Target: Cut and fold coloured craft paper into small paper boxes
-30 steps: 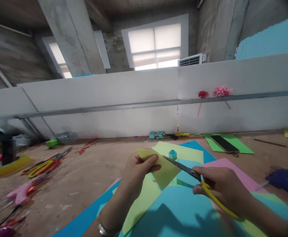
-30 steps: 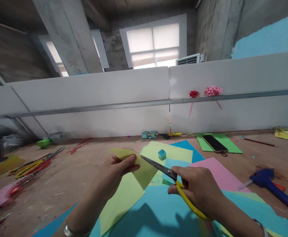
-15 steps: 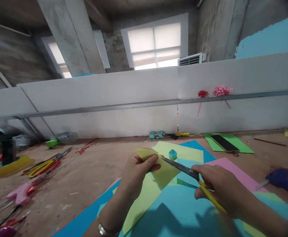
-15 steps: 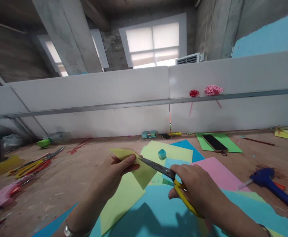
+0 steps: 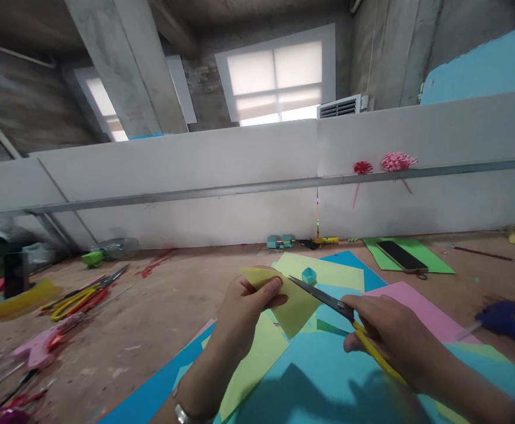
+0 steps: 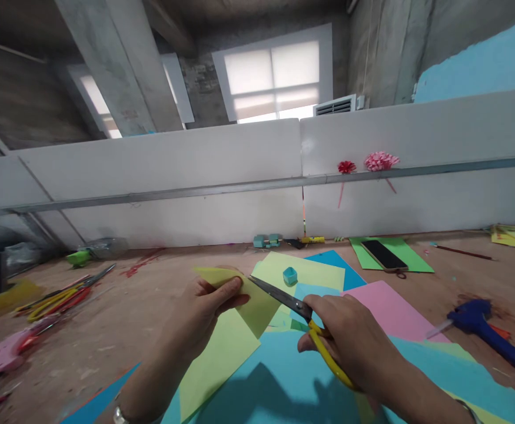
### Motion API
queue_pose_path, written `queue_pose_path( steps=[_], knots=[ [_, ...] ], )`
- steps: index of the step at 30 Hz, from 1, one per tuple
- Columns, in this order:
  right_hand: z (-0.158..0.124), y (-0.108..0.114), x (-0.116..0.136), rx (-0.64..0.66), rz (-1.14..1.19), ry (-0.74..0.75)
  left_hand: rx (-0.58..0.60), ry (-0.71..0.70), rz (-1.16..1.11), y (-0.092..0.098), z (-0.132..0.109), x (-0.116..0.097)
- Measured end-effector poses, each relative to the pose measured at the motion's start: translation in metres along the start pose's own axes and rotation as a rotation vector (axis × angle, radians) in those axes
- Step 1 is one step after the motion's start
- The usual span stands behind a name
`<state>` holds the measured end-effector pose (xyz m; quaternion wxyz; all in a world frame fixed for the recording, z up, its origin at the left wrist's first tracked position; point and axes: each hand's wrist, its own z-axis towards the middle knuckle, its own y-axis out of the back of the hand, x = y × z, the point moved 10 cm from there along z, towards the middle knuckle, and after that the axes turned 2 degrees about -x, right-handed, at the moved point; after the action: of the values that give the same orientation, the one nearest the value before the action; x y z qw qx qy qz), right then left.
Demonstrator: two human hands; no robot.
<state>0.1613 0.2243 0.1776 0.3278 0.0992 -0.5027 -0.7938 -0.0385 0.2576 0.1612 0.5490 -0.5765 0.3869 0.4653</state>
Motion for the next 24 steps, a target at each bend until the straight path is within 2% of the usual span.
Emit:
queue_pose_path(
  steps=[5,11,24],
  knots=[
    [-0.002,0.007,0.002,-0.127,-0.058,0.077,-0.018,0.006,-0.003,0.001,0.000,0.001],
    [-0.005,0.013,0.006,-0.199,-0.077,0.131,-0.045,0.019,-0.020,0.002,0.000,0.001],
    [-0.006,0.016,0.009,-0.237,-0.107,0.154,-0.040,-0.001,0.002,0.002,0.001,0.002]
  ],
)
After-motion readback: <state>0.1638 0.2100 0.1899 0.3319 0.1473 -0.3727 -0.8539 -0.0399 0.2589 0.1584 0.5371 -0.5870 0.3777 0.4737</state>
